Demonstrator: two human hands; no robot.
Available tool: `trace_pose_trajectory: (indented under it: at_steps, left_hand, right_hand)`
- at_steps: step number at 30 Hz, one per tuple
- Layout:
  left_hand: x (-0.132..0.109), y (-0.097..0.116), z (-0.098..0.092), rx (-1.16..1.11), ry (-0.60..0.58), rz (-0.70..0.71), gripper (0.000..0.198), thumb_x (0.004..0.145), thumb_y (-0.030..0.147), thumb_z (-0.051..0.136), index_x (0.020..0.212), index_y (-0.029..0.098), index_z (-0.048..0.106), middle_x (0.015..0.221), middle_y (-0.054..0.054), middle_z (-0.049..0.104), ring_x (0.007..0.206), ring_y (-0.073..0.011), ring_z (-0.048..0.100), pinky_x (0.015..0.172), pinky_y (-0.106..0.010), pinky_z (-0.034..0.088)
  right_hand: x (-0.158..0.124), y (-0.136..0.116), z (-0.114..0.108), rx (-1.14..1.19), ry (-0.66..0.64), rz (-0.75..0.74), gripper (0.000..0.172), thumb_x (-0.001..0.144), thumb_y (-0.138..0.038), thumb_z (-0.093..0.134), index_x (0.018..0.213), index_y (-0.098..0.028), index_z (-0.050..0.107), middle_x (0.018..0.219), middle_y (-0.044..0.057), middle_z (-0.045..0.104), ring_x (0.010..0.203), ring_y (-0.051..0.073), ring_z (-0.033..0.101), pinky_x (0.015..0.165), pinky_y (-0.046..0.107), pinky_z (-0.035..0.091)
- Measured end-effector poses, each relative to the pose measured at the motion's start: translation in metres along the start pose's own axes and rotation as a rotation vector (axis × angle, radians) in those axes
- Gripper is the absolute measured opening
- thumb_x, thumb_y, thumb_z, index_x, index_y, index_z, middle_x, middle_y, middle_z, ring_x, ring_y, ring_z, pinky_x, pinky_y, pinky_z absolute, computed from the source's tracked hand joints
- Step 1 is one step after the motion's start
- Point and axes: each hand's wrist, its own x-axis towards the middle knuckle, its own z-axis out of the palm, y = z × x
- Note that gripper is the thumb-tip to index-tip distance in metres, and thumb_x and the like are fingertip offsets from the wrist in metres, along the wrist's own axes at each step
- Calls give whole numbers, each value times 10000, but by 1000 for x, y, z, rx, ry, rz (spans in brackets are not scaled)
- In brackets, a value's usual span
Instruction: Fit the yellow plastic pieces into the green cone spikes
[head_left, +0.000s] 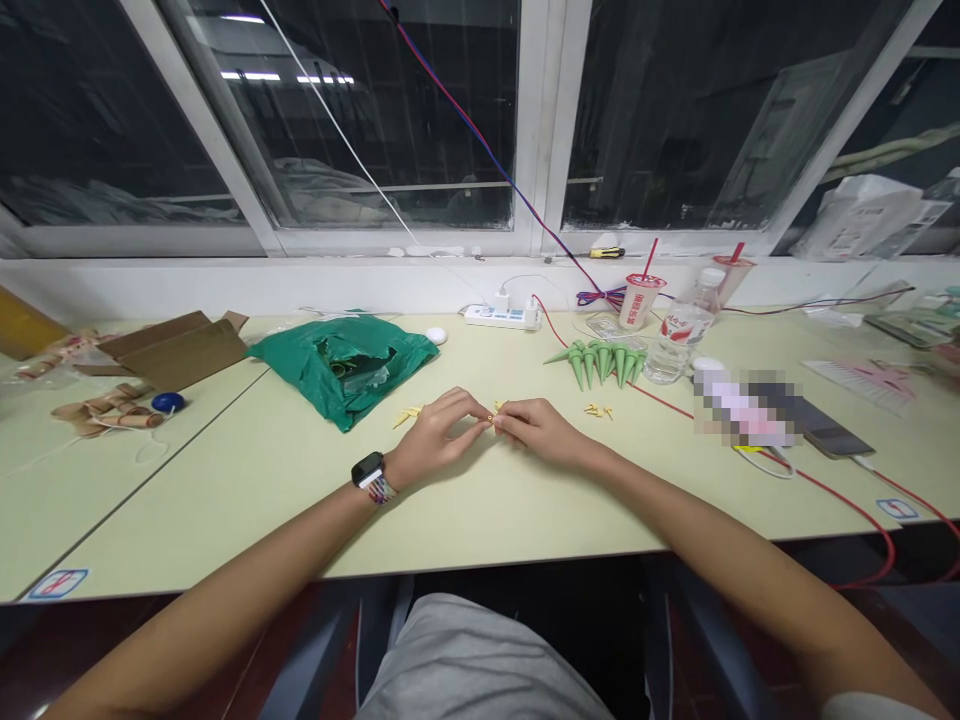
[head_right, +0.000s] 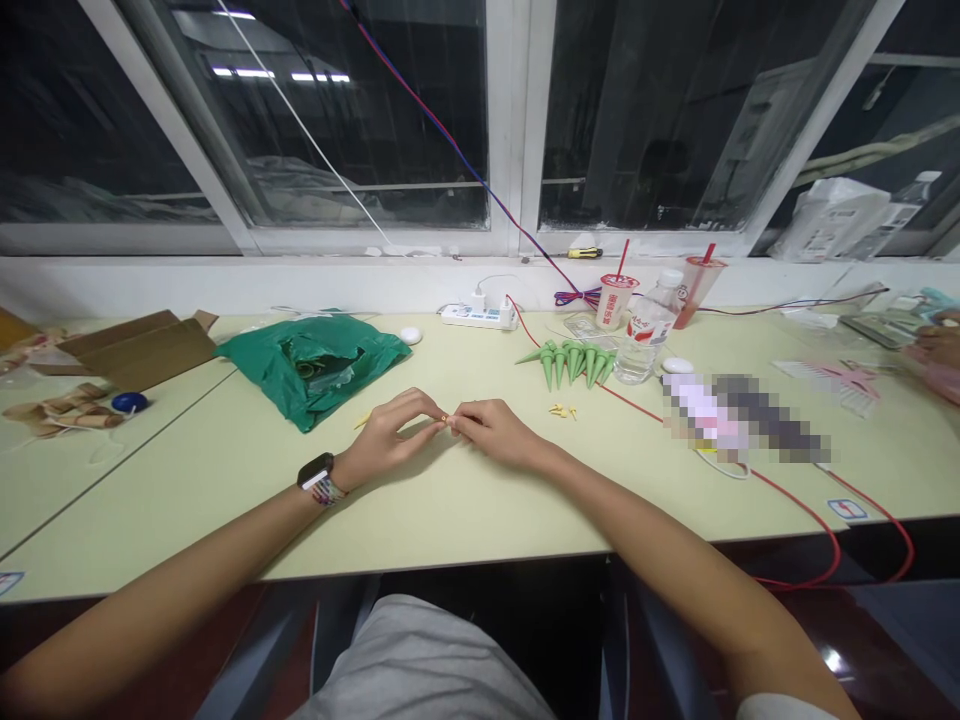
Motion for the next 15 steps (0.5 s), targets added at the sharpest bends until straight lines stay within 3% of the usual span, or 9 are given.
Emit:
trace_pose_trajectory:
  at_steps: [10,15]
  left_hand:
    - [-1,-4,-1,186,28,209,154,993,145,621,1075,251,699,943,-81,723,965,-242,672,840,-415,587]
    - [-4,-8,-3,240,-26,310,171,976,130,663,1063,272,698,1004,-83,739,1045,-252,693,834,-414,610]
  right_hand:
    - [6,2,9,474,-7,205,423,863,-560,692,724,-173,594,598,-58,435,510,79,311,520,252,212]
    - [3,-4,4,789,-188,387,344,818,-440,749,735,-186,532,596,-100,315,505,60,162,506,238,143]
